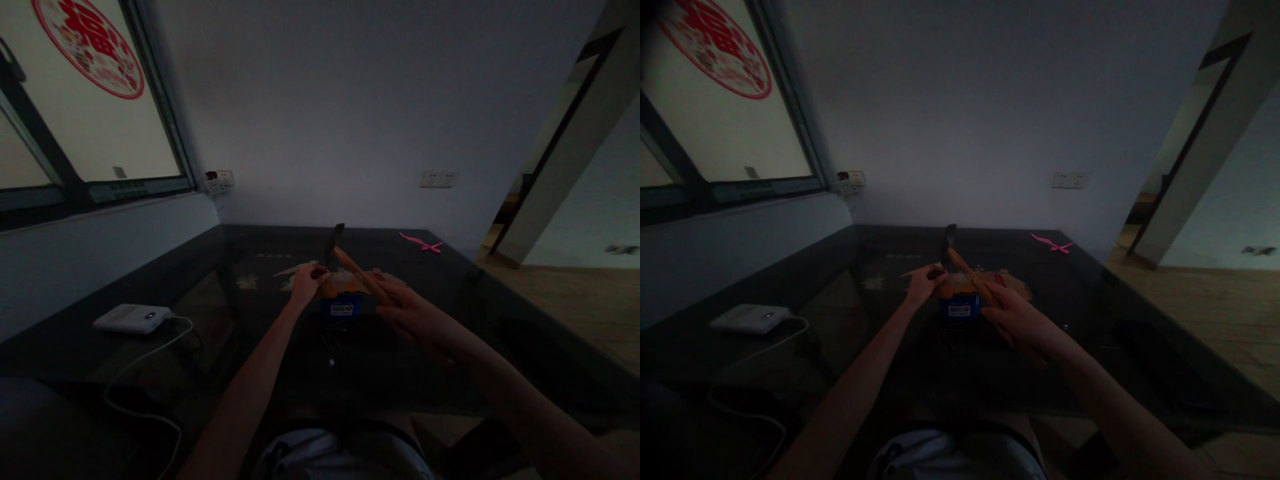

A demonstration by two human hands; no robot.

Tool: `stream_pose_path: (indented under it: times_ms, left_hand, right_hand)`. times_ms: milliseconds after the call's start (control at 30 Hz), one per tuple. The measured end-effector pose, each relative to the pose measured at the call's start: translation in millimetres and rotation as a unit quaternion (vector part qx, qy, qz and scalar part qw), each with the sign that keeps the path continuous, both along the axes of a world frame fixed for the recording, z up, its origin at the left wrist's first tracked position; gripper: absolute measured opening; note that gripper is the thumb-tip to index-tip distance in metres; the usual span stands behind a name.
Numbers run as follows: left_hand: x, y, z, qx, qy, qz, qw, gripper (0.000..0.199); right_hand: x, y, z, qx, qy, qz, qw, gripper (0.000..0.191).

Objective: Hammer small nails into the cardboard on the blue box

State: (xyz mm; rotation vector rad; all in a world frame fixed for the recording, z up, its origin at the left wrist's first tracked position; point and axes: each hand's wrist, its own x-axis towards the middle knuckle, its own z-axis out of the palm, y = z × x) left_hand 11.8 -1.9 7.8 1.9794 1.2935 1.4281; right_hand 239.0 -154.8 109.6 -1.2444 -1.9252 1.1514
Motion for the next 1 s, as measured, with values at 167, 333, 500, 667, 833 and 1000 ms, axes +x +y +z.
stream_pose_path:
  times_ms: [167,333,500,667,833,1000]
  left_hand:
    - [1.5,2.2,-2.6,-0.001,-0.015,0.003,1.000,0.009]
    - [0.4,5.7,-6.6,0.020,-0.006,0.000,1.000,0.009]
    - [-1.4,1.9,-3.5,0.019,0.028,0.009,0.999,0.009]
    - [0.8,0.3,-1.3,0.014,-0.003,0.001,1.000,0.007]
    - [-0.7,-1.7,-0.1,0.015,0.040,0.014,0.999,0.008]
    - [0.1,-0.5,-1.8,0.010,0.006,0.001,1.000,0.007]
  right_hand:
    - [-2.1,1.9,2.9,-0.005,-0.014,0.006,1.000,0.052]
    - [-1.3,2.5,-0.6,0.007,-0.027,0.007,1.000,0.056]
    - [0.2,4.2,-3.8,-0.027,-0.036,0.009,0.999,0.052]
    - [2.4,4.2,-3.5,0.006,-0.008,-0.019,1.000,0.059]
    - [1.5,5.2,-5.4,-0.031,-0.028,-0.001,0.999,0.050]
    - [1.7,1.0,2.4,0.010,-0.019,-0.027,0.999,0.061]
